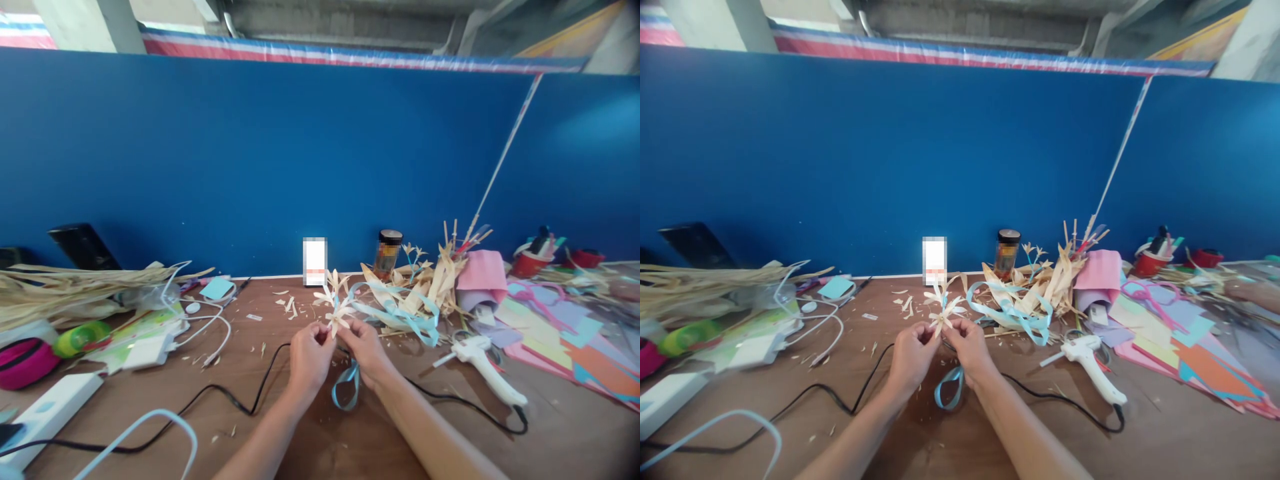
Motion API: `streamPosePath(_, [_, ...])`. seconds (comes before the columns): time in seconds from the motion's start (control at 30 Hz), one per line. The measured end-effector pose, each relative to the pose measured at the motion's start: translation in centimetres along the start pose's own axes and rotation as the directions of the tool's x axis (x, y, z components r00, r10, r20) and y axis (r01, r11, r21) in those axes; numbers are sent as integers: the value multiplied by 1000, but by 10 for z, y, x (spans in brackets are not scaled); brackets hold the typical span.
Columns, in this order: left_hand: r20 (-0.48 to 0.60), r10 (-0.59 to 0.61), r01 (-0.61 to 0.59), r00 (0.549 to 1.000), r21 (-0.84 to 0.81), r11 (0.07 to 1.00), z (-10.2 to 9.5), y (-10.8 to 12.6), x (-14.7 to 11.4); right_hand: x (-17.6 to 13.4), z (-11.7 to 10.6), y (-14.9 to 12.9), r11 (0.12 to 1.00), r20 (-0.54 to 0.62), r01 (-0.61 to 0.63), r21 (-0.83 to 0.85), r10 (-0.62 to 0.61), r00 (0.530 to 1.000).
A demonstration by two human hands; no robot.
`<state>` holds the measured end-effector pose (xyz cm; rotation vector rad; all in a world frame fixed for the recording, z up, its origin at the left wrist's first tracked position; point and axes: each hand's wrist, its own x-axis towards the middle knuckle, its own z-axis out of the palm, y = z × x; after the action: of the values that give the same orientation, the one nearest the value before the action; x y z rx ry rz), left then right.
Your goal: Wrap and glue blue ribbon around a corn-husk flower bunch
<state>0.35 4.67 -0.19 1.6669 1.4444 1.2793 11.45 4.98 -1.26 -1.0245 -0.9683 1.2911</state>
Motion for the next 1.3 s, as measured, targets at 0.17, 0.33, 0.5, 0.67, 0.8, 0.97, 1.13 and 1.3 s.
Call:
streamPosePath(0.17, [77, -57, 70, 995, -178, 981, -2, -7, 6, 2, -10, -6, 993, 67, -57, -107, 64, 996])
streamPosePath(0.33, [181, -178, 234, 967, -365, 901, -9, -10, 13, 8, -27, -11, 983, 149, -118, -140, 139, 979])
streamPosePath(0.5, [234, -254, 333, 938, -418, 845, -13, -6, 17, 11, -34, -18, 984, 172, -137, -111, 155, 973])
streamPosePath(0.67, [204, -262, 327, 943, -432, 840, -12, -5, 16, 10, -31, -19, 985, 146, -118, -129, 136, 980])
streamPosePath(0.8, [201, -298, 359, 933, -473, 805, -12, -1, 14, 11, -32, -17, 979, 97, -90, -182, 109, 989])
streamPosePath(0.97, [226, -310, 383, 924, -516, 766, -14, 2, 14, 14, -37, -19, 960, 49, -18, -281, 33, 998])
streamPosePath(1.13, [188, -316, 367, 930, -496, 787, -22, -3, 21, 17, -51, -24, 912, 94, 62, -406, -26, 995])
streamPosePath(1.3, [84, -293, 298, 952, -468, 832, -33, -10, 29, 21, -70, -30, 860, 114, 68, -507, -11, 993])
